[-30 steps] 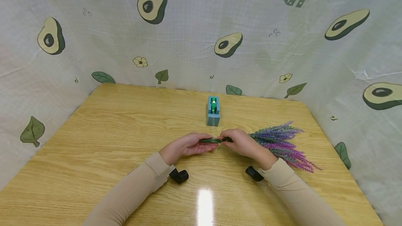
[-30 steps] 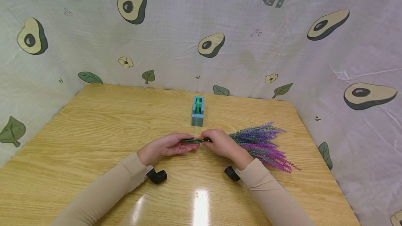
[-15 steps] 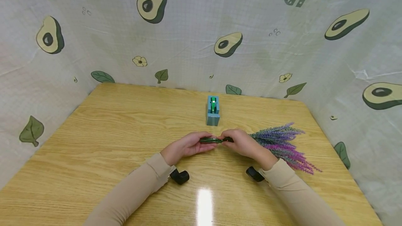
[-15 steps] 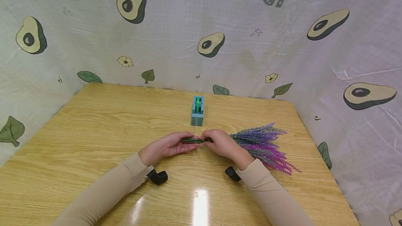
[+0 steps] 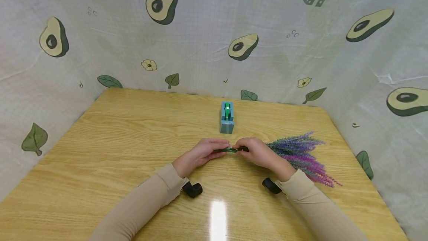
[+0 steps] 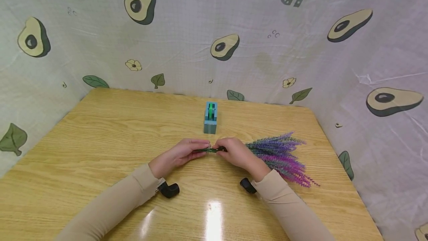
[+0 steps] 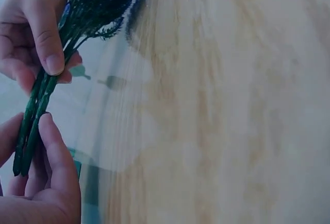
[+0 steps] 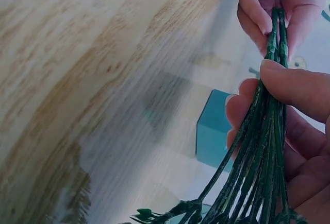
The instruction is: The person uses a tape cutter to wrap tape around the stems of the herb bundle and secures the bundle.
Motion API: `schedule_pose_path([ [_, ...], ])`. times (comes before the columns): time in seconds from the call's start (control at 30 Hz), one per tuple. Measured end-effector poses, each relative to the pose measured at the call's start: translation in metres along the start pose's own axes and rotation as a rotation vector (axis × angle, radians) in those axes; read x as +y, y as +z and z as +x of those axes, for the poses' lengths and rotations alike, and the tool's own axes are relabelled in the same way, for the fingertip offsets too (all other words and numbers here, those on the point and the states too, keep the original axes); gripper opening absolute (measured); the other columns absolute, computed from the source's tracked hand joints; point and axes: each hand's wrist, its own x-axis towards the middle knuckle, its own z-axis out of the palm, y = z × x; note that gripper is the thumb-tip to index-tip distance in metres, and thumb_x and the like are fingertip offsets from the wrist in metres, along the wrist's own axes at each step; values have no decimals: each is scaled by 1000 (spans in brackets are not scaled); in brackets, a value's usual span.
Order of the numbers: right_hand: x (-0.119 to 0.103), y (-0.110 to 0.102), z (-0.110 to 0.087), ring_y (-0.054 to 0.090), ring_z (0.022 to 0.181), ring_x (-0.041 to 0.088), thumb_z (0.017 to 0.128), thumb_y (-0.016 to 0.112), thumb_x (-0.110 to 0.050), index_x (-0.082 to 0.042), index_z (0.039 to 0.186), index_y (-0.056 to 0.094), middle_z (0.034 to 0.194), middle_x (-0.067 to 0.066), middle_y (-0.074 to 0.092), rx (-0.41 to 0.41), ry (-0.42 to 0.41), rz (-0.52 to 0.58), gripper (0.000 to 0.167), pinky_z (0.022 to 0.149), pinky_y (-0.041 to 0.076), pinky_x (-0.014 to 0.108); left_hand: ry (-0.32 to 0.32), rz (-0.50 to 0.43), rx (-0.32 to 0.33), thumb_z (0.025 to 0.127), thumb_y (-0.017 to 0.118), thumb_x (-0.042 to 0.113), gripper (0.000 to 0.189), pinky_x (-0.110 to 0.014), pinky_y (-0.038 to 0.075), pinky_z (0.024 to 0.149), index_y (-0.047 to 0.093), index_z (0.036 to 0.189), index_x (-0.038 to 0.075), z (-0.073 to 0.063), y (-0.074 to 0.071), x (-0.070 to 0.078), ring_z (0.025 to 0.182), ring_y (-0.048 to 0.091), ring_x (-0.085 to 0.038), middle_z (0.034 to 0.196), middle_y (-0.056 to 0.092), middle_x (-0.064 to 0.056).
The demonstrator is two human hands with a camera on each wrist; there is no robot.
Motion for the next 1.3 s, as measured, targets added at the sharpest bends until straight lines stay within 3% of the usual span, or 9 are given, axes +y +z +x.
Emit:
schedule_pose_path([
  [0.2, -1, -1, 0, 63, 89, 19, 87, 64, -2, -6, 100, 69, 97, 6, 67, -6, 25, 12, 14, 75, 53, 31, -5, -36, 33, 91, 59, 3, 34, -28, 51, 84, 55, 124, -7, 1, 1, 0, 90, 62, -16, 120, 56, -15],
  [0.27, -2, -1, 0, 63, 89, 19, 87, 64, -2, -6, 100, 69, 97, 6, 67, -6, 31, 15, 14, 75, 53, 32, -20, -24, 37, 92, 59, 7, 34, -26, 52, 80, 54, 123, -6, 1, 0, -1, 84, 62, -15, 112, 58, -13],
  [0.47, -2, 0, -1, 63, 88, 18, 86, 66, -3, -7, 99, 69, 97, 6, 67, 18, 28, -9, 14, 74, 53, 32, -85, 136, 41, 91, 63, 19, 31, -17, 52, 58, 60, 112, -3, -3, -6, 1, 61, 61, -8, 83, 64, -7],
  [0.77, -2, 4, 0, 63, 86, 17, 84, 68, -3, -12, 95, 67, 94, 1, 67, 67, 16, -115, 14, 73, 53, 33, 11, 45, 29, 90, 59, 1, 27, -20, 53, 74, 58, 114, -11, -5, -9, 3, 75, 63, -9, 90, 65, -7],
  [1.0, -5, 0, 4, 60, 76, 16, 85, 66, -4, -12, 103, 59, 89, 3, 64, -35, 118, -161, 21, 64, 49, 32, 9, 13, 19, 90, 58, -2, 26, -23, 52, 78, 57, 114, -13, -5, -10, 5, 77, 64, -11, 90, 66, -8],
  [1.17, -5, -3, 8, 59, 81, 15, 94, 57, -16, -12, 106, 62, 96, 0, 62, -118, 147, -184, 14, 69, 49, 35, 12, 4, 9, 90, 57, -5, 24, -25, 52, 79, 57, 112, -14, -6, -10, 9, 77, 65, -12, 90, 66, -10],
  [1.3, -3, -5, 10, 53, 69, 10, 101, 44, -23, -9, 102, 66, 79, -4, 57, -149, 176, -119, 26, 66, 45, 33, 15, 6, 20, 89, 56, -7, 26, -26, 52, 79, 56, 114, -15, -5, -11, 12, 76, 65, -13, 91, 66, -10],
])
